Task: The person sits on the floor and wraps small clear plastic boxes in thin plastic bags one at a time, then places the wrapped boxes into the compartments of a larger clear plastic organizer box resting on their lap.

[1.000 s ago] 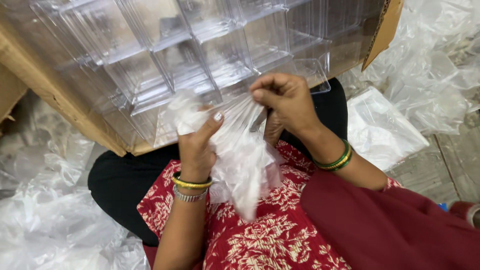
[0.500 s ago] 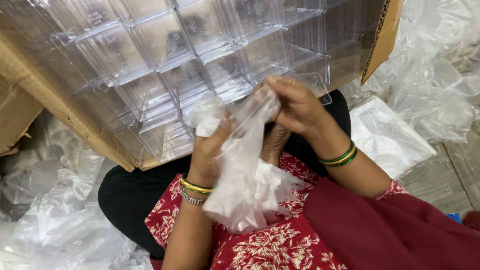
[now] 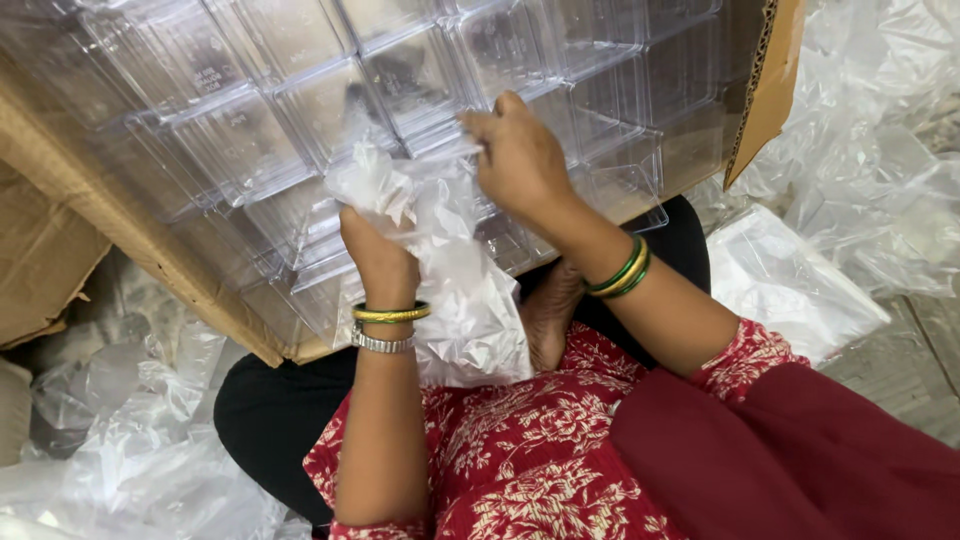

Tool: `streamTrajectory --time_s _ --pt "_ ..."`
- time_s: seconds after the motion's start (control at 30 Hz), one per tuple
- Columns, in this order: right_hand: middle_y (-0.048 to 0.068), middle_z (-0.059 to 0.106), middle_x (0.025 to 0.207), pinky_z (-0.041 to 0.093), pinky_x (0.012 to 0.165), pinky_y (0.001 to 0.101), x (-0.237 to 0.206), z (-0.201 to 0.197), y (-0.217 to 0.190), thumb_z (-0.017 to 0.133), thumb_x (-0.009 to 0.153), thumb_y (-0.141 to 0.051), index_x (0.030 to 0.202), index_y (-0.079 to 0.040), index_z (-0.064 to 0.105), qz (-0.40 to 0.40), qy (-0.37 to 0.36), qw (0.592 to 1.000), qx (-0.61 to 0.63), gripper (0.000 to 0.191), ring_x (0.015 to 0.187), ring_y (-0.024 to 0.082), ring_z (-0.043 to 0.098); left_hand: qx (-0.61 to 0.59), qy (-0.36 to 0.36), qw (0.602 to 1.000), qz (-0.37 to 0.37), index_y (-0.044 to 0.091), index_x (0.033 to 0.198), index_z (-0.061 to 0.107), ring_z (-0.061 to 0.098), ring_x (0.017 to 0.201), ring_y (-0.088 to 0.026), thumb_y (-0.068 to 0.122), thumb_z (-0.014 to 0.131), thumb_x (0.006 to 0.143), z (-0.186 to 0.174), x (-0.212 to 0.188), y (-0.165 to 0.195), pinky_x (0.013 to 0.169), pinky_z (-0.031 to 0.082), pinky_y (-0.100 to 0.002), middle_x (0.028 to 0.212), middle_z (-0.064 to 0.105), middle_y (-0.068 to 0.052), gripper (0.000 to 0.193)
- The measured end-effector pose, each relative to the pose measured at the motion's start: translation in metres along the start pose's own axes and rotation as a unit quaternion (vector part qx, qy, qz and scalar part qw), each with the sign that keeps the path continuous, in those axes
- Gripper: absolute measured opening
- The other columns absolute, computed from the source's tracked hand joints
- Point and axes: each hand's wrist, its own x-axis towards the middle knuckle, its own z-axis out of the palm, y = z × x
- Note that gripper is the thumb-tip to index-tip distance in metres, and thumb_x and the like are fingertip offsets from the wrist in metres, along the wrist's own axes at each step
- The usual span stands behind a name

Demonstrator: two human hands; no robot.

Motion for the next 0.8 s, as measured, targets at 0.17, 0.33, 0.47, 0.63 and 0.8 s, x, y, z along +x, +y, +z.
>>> streamTrajectory --time_s 0.17,0.33,0.47,0.63,0.8 --pt "0.014 0.060 0.109 0.054 0.084 0.0375 -0.016 -0.007 -0.005 0.065 0.077 0.012 0.117 -0.012 0.077 -0.069 0.044 0.997 0.003 0.048 0.100 0.031 0.065 -0.319 0.036 0.922 -0.216 -0.008 0.113 0.066 0.068 0.087 -0.020 0.016 0.045 0.103 0.007 0.012 -0.045 0.071 0.055 -0.030 0.102 0.072 -0.011 0.033" --pt "0.013 0.068 0.123 0.056 0.096 0.0294 -0.036 -0.023 -0.014 0.045 0.077 0.020 0.123 -0.006 0.073 -0.020 0.064 0.974 0.216 0.060 0.108 0.024 0.071 -0.319 -0.091 0.937 -0.107 -0.002 0.130 0.056 0.067 0.105 -0.018 0.017 0.053 0.104 -0.004 -0.004 -0.017 0.089 0.060 -0.032 0.120 0.065 -0.010 0.032" --pt "0.012 0.068 0.121 0.054 0.101 0.0292 -0.044 -0.039 -0.014 0.053 0.093 0.018 0.132 0.004 0.068 0.030 0.046 0.909 0.413 0.044 0.110 0.021 0.067 -0.289 -0.139 0.942 -0.101 0.000 0.133 0.055 0.066 0.105 -0.022 0.020 0.054 0.103 -0.015 -0.022 0.043 0.090 0.057 -0.036 0.119 0.065 -0.011 0.036" --pt "0.005 0.062 0.133 0.048 0.109 0.0256 -0.065 -0.064 -0.003 0.036 0.095 -0.008 0.142 0.002 0.049 0.055 -0.121 0.817 0.561 0.050 0.124 0.015 0.061 -0.356 -0.161 0.917 -0.081 0.008 0.134 0.050 0.065 0.118 -0.021 0.011 0.065 0.095 -0.025 -0.060 0.103 0.102 0.056 -0.036 0.130 0.062 -0.009 0.042" --pt "0.010 0.066 0.117 0.055 0.096 0.0330 -0.124 -0.072 0.018 0.040 0.106 -0.017 0.127 0.005 0.056 0.175 -0.171 0.697 0.674 0.034 0.108 0.020 0.066 -0.184 -0.133 0.969 -0.094 0.001 0.118 0.069 0.067 0.105 -0.016 0.015 0.069 0.100 -0.009 -0.082 0.117 0.095 0.054 -0.030 0.114 0.073 -0.008 0.023"
